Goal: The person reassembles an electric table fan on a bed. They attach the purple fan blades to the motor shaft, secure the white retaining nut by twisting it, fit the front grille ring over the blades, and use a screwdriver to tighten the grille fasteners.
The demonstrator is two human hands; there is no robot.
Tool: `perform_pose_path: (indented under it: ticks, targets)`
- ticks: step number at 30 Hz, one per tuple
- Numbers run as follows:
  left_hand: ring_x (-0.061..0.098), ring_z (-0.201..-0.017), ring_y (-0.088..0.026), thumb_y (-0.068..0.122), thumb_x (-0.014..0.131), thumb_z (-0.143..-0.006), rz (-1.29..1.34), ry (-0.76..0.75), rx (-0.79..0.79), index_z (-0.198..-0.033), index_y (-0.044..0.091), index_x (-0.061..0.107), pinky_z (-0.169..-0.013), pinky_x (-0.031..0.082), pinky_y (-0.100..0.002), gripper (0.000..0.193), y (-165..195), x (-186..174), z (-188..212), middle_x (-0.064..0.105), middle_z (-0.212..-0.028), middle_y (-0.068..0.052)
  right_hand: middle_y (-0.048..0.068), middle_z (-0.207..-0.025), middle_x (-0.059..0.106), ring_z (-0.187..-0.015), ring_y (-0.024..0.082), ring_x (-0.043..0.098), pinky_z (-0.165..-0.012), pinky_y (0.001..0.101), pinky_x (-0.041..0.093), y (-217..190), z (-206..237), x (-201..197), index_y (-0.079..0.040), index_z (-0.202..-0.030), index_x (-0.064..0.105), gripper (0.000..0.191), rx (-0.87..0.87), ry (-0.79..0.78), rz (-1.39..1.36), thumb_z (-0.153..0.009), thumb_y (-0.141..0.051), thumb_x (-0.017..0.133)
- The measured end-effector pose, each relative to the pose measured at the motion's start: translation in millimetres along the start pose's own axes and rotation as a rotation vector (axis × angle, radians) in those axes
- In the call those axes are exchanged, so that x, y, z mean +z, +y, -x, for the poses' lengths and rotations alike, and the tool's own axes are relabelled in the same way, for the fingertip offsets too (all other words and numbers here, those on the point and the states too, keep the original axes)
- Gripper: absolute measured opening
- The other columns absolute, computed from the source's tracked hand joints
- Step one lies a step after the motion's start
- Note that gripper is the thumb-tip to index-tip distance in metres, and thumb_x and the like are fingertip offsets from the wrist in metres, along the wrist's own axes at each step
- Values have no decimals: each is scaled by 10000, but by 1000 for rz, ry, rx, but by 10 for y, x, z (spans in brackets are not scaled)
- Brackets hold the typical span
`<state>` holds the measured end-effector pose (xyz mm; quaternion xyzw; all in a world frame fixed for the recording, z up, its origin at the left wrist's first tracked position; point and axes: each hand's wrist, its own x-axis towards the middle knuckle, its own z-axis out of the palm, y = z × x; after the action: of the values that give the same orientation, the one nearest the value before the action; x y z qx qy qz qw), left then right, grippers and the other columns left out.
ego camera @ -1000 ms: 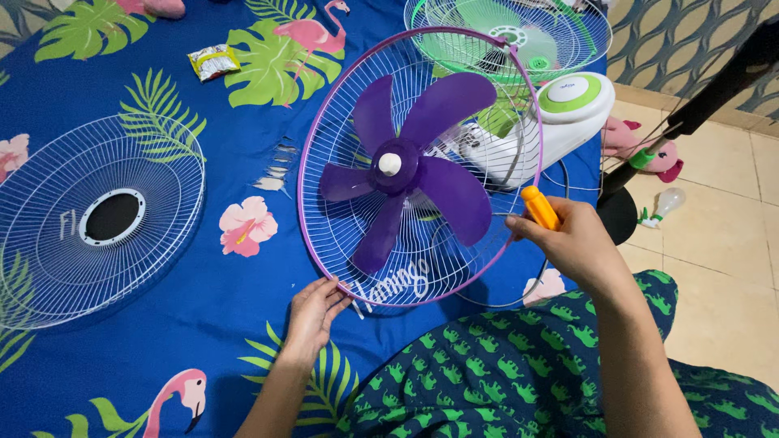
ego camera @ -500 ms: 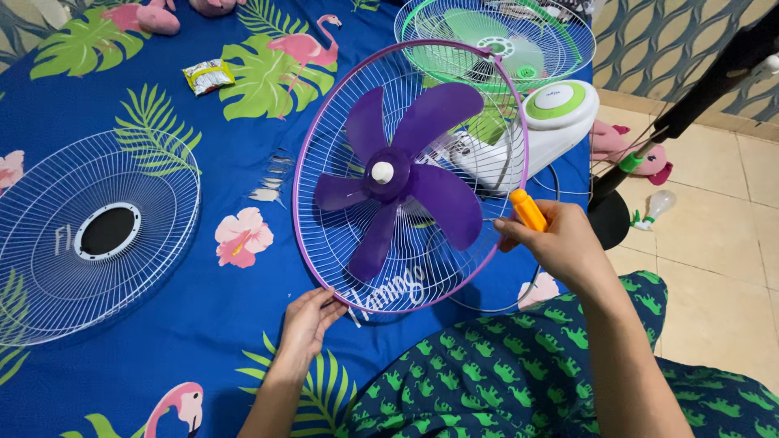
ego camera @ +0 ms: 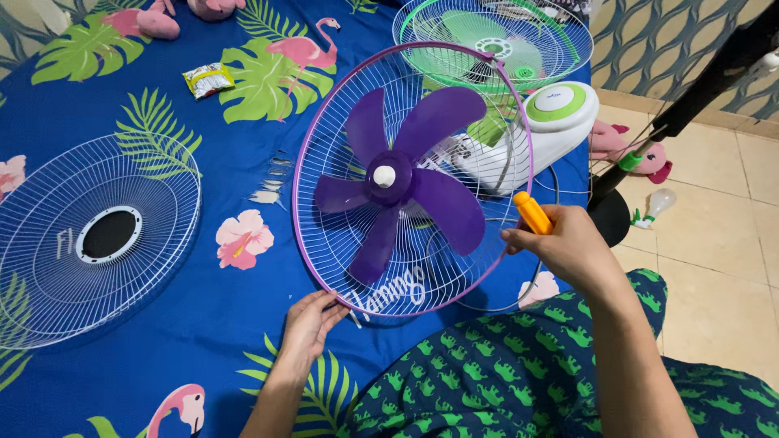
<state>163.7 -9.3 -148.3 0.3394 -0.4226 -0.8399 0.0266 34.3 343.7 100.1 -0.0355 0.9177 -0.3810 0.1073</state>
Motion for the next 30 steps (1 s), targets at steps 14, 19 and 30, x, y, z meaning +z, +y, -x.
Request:
perform_pose_path:
  ticks: [14, 19, 30]
  targets:
    - [718, -985, -313, 38, 603, -956, -24, 6, 11, -1155, -133, 597, -910, 619, -431, 262, 18, 31, 55, 707, -1056, -237, 87, -767, 730, -679, 132, 587, -642, 321, 469, 59, -13, 35, 4, -929, 687, 354, -35, 28, -64, -782, -268, 861]
    - [720, -1000, -309, 52, 587, -967, -36, 17, 4, -1176, -119, 579, -912, 612, -429, 270, 8, 46, 73, 704, -1071, -234, 74, -759, 748, -699, 122, 639, -664, 298, 485, 37, 37, 41, -9, -936, 687, 340, -47, 41, -95, -798, -280, 839]
    - [720, -1028, -327, 64, 581, -962, -40, 27, -15, -1202, -116, 565, -913, 616, -439, 300, 39, 46, 101, 698, -1098, -242, 75, -770, 746, -703, 110, 704, -651, 278, 505, 98, 21, 87, -9, -985, 658, 377, -86, 17, -170, -826, -318, 803]
